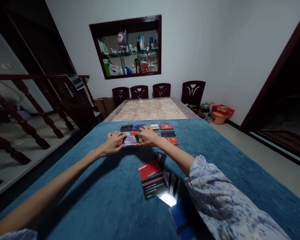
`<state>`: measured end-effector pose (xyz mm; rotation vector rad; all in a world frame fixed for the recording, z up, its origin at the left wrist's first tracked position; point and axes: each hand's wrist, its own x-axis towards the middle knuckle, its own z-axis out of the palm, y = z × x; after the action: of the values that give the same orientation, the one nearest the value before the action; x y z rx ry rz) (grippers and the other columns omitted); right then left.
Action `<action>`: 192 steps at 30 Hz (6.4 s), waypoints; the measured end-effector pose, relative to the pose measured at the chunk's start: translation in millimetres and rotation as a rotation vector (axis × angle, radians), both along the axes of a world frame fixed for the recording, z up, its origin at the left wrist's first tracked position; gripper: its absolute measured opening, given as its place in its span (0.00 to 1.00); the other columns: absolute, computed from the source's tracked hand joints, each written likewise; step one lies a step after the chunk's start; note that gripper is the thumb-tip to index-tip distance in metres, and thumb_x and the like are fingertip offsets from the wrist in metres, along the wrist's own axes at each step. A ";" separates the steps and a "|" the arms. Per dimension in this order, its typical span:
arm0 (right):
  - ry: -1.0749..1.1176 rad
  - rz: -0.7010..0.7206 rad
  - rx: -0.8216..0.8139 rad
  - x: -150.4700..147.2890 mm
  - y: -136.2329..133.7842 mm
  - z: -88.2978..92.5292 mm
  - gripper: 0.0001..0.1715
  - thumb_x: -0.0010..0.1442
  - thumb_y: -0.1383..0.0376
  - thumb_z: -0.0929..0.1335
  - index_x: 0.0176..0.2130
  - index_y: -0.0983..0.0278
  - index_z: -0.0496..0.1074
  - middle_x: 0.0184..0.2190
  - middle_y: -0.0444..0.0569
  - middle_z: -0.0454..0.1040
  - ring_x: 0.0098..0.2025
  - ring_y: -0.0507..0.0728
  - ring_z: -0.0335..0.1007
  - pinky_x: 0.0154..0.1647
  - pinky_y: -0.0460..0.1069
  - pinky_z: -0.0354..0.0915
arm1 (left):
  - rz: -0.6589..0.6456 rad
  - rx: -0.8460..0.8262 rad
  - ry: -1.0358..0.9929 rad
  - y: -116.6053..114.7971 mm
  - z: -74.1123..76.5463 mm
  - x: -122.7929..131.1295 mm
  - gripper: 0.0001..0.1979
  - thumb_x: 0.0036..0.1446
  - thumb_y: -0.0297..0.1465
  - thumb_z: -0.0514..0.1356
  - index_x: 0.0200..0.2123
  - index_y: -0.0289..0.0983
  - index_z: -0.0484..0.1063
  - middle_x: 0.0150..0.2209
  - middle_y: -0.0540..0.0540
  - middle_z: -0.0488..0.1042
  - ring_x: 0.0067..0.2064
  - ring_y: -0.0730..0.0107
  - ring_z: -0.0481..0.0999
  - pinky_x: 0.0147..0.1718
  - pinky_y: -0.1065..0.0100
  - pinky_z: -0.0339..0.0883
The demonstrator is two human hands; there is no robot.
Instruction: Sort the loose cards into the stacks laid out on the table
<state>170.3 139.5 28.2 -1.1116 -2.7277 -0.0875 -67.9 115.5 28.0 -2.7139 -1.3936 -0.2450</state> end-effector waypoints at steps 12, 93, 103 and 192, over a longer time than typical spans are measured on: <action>-0.084 -0.096 -0.059 -46.3 31.9 16.4 0.28 0.58 0.47 0.71 0.51 0.60 0.73 0.53 0.58 0.70 0.56 0.68 0.59 0.47 0.55 0.62 | 0.137 0.005 0.036 41.4 4.2 -31.1 0.21 0.57 0.32 0.59 0.54 0.39 0.70 0.53 0.38 0.71 0.54 0.48 0.65 0.51 0.46 0.57; -0.079 -0.120 0.102 -46.5 30.8 27.5 0.15 0.63 0.69 0.63 0.40 0.61 0.80 0.43 0.52 0.80 0.48 0.61 0.68 0.41 0.51 0.54 | 0.046 0.192 -0.305 52.9 -25.3 -38.4 0.10 0.59 0.26 0.57 0.32 0.34 0.79 0.32 0.44 0.73 0.35 0.66 0.71 0.38 0.66 0.65; -0.047 -0.074 0.127 -5.6 -17.7 9.9 0.13 0.65 0.67 0.64 0.38 0.63 0.79 0.39 0.53 0.80 0.44 0.59 0.66 0.38 0.51 0.48 | 0.001 0.176 -0.317 2.0 -39.4 -1.4 0.10 0.60 0.24 0.57 0.34 0.36 0.79 0.35 0.43 0.75 0.38 0.63 0.73 0.40 0.63 0.65; 0.287 -0.018 -0.050 71.9 -85.1 -67.4 0.17 0.68 0.67 0.61 0.47 0.63 0.78 0.38 0.56 0.75 0.42 0.58 0.71 0.43 0.51 0.67 | -0.063 0.007 -0.570 -82.0 -85.9 58.3 0.11 0.63 0.25 0.55 0.44 0.34 0.77 0.41 0.40 0.75 0.47 0.59 0.73 0.49 0.56 0.66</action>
<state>242.1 54.4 -39.2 -1.0698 -2.4776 0.1283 -9.7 33.5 -57.8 -2.8035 -1.3987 -1.0943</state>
